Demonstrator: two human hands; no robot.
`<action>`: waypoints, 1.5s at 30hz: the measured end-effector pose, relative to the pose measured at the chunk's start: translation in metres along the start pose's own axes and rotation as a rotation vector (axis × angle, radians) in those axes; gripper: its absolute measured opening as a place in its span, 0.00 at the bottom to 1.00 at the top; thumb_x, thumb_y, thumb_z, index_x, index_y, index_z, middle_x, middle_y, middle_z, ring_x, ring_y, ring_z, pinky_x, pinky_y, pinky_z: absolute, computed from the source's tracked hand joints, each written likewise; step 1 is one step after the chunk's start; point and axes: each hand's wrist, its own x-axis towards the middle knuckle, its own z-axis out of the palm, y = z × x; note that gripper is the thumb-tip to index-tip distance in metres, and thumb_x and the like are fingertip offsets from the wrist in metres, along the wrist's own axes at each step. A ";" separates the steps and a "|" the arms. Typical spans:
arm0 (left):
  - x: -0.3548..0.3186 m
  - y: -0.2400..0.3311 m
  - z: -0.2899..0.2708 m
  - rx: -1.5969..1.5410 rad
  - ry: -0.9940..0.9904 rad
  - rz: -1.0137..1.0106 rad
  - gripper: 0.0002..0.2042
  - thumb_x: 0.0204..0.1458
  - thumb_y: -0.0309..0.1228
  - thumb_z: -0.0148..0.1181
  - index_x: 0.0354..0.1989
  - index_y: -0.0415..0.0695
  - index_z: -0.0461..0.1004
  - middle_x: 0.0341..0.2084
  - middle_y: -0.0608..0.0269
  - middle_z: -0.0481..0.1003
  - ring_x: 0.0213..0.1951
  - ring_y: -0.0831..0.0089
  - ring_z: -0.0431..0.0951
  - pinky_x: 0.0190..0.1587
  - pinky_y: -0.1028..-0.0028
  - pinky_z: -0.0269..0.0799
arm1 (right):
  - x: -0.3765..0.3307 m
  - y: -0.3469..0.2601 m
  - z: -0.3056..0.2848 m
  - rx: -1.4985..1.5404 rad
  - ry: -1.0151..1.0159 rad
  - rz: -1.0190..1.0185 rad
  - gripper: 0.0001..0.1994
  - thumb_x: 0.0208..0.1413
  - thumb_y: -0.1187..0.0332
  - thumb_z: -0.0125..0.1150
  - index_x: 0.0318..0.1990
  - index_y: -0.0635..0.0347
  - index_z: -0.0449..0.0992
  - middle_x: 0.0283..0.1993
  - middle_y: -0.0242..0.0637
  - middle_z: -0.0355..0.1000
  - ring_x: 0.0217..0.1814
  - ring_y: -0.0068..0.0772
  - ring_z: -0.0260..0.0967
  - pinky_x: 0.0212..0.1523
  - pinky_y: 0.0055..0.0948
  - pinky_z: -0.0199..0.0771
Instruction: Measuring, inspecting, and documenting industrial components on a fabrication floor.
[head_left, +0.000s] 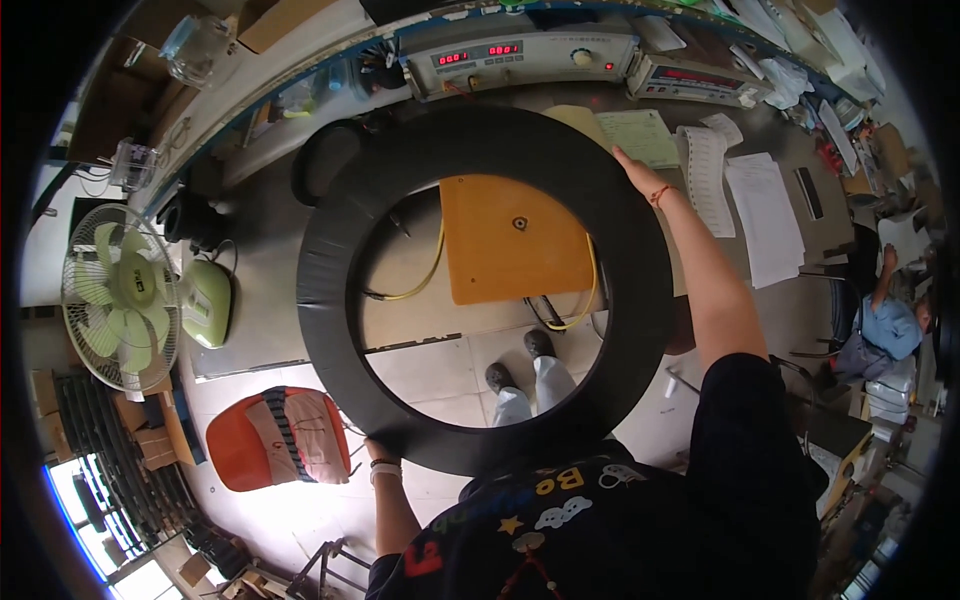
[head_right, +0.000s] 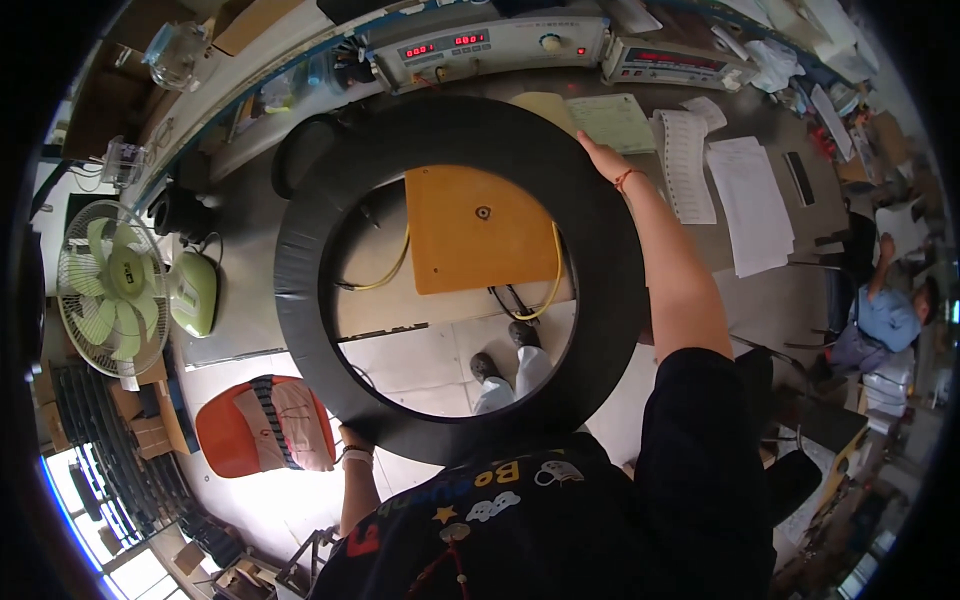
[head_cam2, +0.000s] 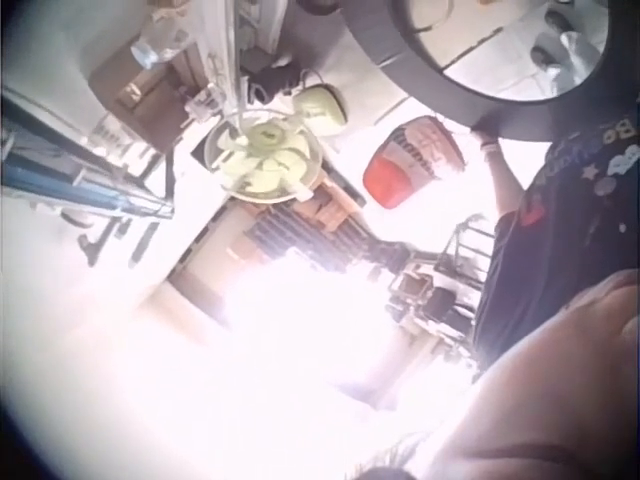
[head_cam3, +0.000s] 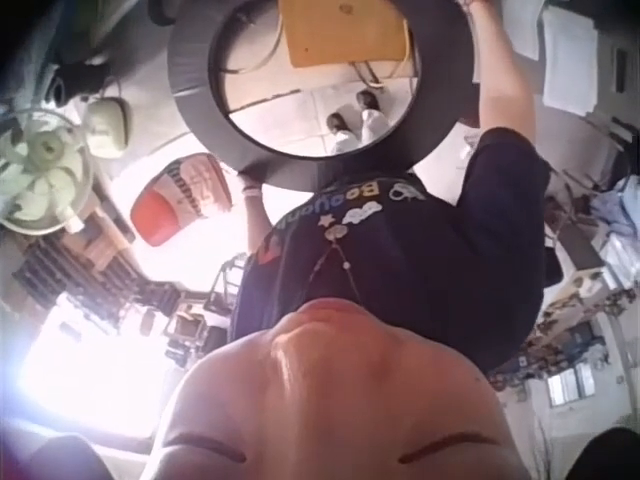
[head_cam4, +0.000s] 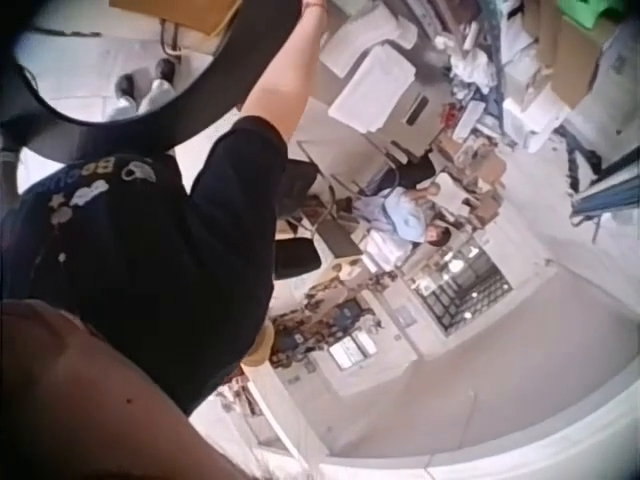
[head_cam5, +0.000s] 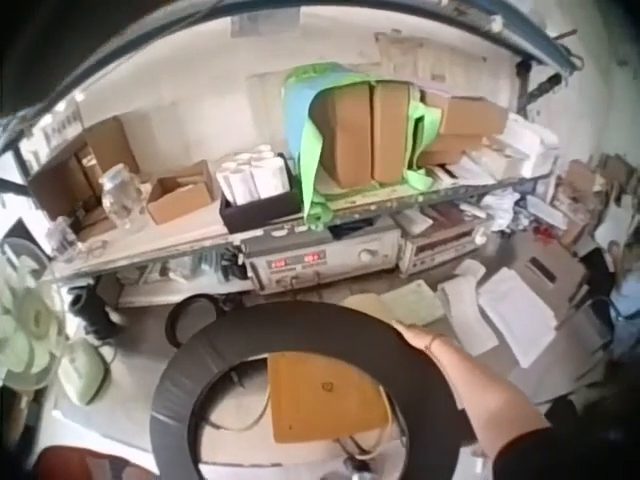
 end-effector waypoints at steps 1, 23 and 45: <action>-0.002 0.001 0.043 -0.304 0.132 -0.082 0.21 0.63 0.34 0.41 0.62 0.40 0.67 0.59 0.56 0.71 0.60 0.59 0.70 0.63 0.59 0.64 | -0.010 0.012 -0.014 0.215 -0.053 -0.014 0.44 0.61 0.31 0.44 0.70 0.62 0.60 0.72 0.41 0.60 0.73 0.34 0.57 0.70 0.29 0.55; -0.005 -0.149 0.509 1.457 -0.625 0.709 0.28 0.51 0.17 0.48 0.65 0.37 0.62 0.50 0.49 0.73 0.56 0.54 0.70 0.57 0.59 0.68 | -0.186 0.091 0.010 0.093 0.351 0.051 0.34 0.59 0.37 0.56 0.26 0.69 0.70 0.25 0.35 0.66 0.31 0.26 0.61 0.35 0.31 0.64; 0.219 0.262 0.423 1.562 -0.167 1.261 0.12 0.57 0.20 0.49 0.45 0.41 0.78 0.39 0.53 0.79 0.44 0.59 0.79 0.45 0.66 0.72 | -0.168 0.125 0.006 0.104 0.250 0.123 0.31 0.65 0.48 0.55 0.58 0.72 0.69 0.56 0.44 0.72 0.60 0.34 0.67 0.62 0.28 0.61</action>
